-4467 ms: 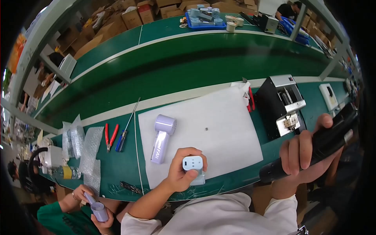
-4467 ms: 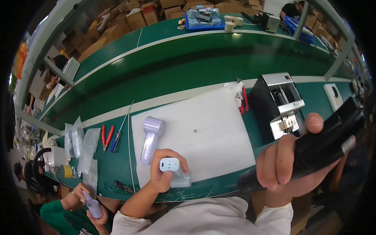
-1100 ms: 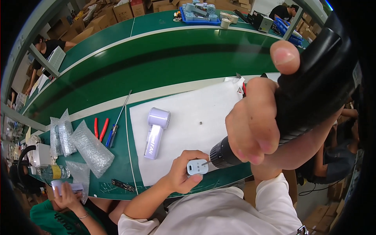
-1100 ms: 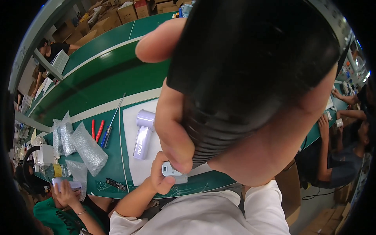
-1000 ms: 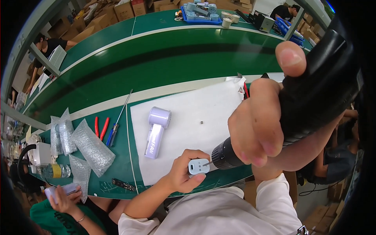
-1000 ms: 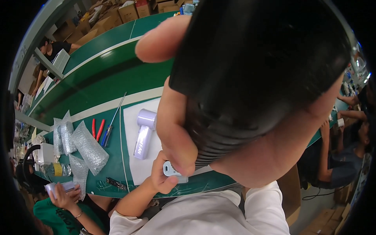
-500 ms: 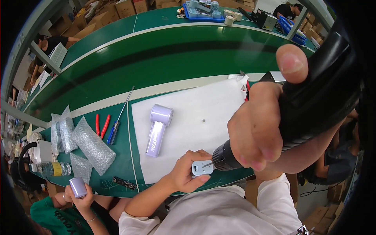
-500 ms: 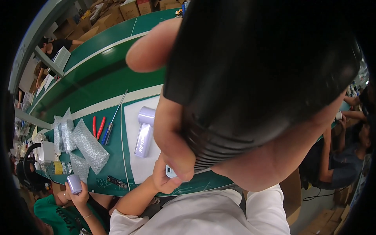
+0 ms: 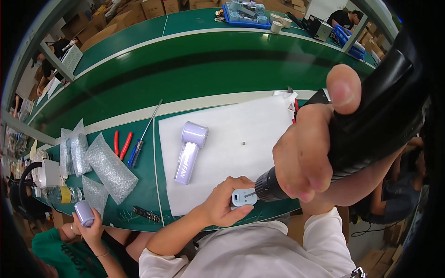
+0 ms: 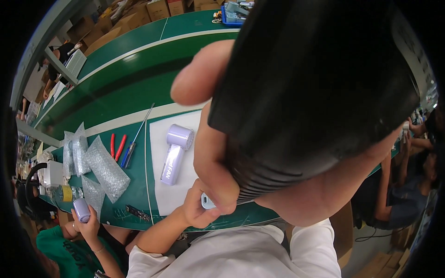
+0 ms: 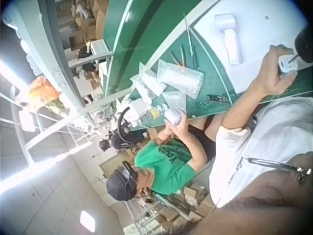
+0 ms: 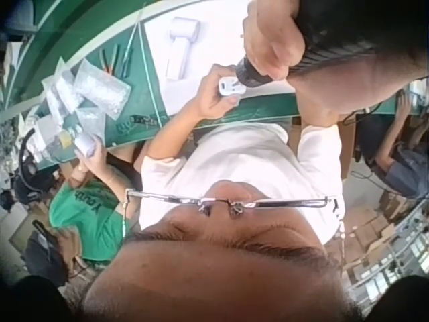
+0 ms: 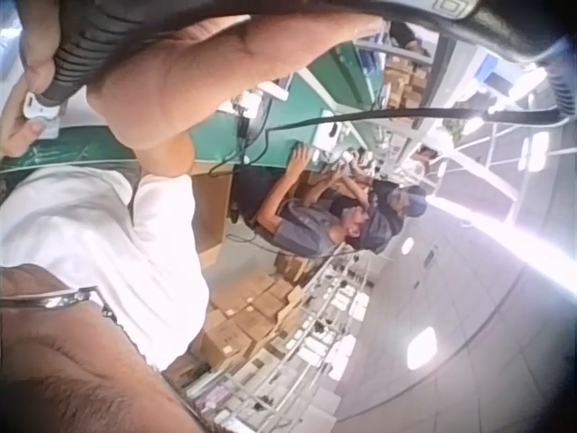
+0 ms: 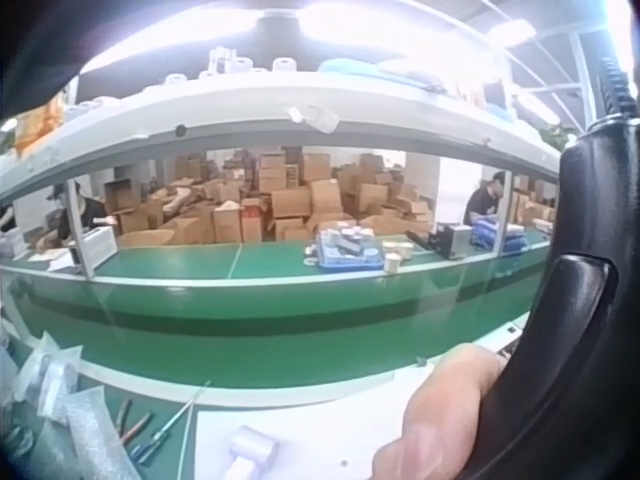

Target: The person assembles handheld portable fans by combining fan housings, circuit boards, batteries, and fan blades on a production line. The assembly is performed using an electric screwdriver and pliers.

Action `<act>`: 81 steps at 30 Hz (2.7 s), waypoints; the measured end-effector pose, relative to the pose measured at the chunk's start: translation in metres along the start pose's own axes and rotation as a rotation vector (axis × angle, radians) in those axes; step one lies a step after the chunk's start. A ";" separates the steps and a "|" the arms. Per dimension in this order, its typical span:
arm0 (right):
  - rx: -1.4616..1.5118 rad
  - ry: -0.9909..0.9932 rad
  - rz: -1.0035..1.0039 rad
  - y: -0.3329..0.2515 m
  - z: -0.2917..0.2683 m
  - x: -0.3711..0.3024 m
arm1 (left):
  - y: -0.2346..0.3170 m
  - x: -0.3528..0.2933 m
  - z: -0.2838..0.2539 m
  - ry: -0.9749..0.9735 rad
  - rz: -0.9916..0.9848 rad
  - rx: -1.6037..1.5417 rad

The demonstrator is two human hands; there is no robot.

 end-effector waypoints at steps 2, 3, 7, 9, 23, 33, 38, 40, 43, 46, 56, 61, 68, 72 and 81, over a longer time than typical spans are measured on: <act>-0.002 0.043 0.045 0.004 0.000 0.002 | 0.001 -0.001 0.001 -0.004 0.010 0.019; -0.004 0.009 0.001 0.007 0.000 0.001 | -0.002 -0.003 0.002 0.006 -0.016 -0.033; -0.008 -0.038 -0.067 0.007 -0.004 0.000 | 0.002 0.002 0.002 -0.021 -0.056 0.033; 0.007 -0.052 -0.098 0.007 -0.004 0.001 | 0.002 0.001 0.003 -0.014 -0.062 0.002; -0.043 -0.097 -0.051 -0.003 -0.001 0.011 | -0.009 -0.005 0.006 0.012 -0.043 -0.026; -0.151 -0.171 -0.058 -0.017 -0.007 0.014 | -0.011 -0.006 0.007 0.010 -0.046 -0.026; -0.172 -0.166 -0.072 -0.020 -0.012 0.012 | -0.010 -0.005 0.007 0.024 -0.026 -0.020; -0.249 -0.171 -0.083 -0.027 -0.017 0.004 | -0.011 -0.004 0.008 0.015 -0.049 -0.023; -0.178 -0.202 -0.146 -0.015 -0.010 0.011 | -0.012 -0.008 0.006 0.026 -0.042 -0.036; -0.151 -0.128 -0.131 -0.019 -0.005 0.008 | -0.012 -0.004 0.008 0.010 -0.050 -0.056; -0.075 -0.140 -0.131 -0.007 -0.005 0.013 | -0.009 -0.004 0.005 0.021 -0.042 -0.029; -0.113 -0.160 -0.214 -0.006 -0.004 0.004 | -0.009 -0.004 0.006 0.013 -0.058 -0.021; -0.075 -0.130 -0.253 0.002 -0.005 0.003 | -0.010 -0.004 0.006 0.017 -0.071 -0.032; -0.062 -0.126 -0.245 0.003 -0.004 0.007 | -0.011 -0.004 0.007 0.032 -0.048 -0.017; -0.086 -0.103 -0.181 0.010 0.001 0.011 | -0.005 -0.003 0.003 0.011 -0.109 0.004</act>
Point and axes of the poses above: each hand's wrist, its own x-axis towards the middle knuckle, its own z-axis out of the palm, y = z × x, the point moved 5 cm from there along x, towards the middle knuckle, and after that the axes turned 15 degrees about -y, right-handed, at the moved point
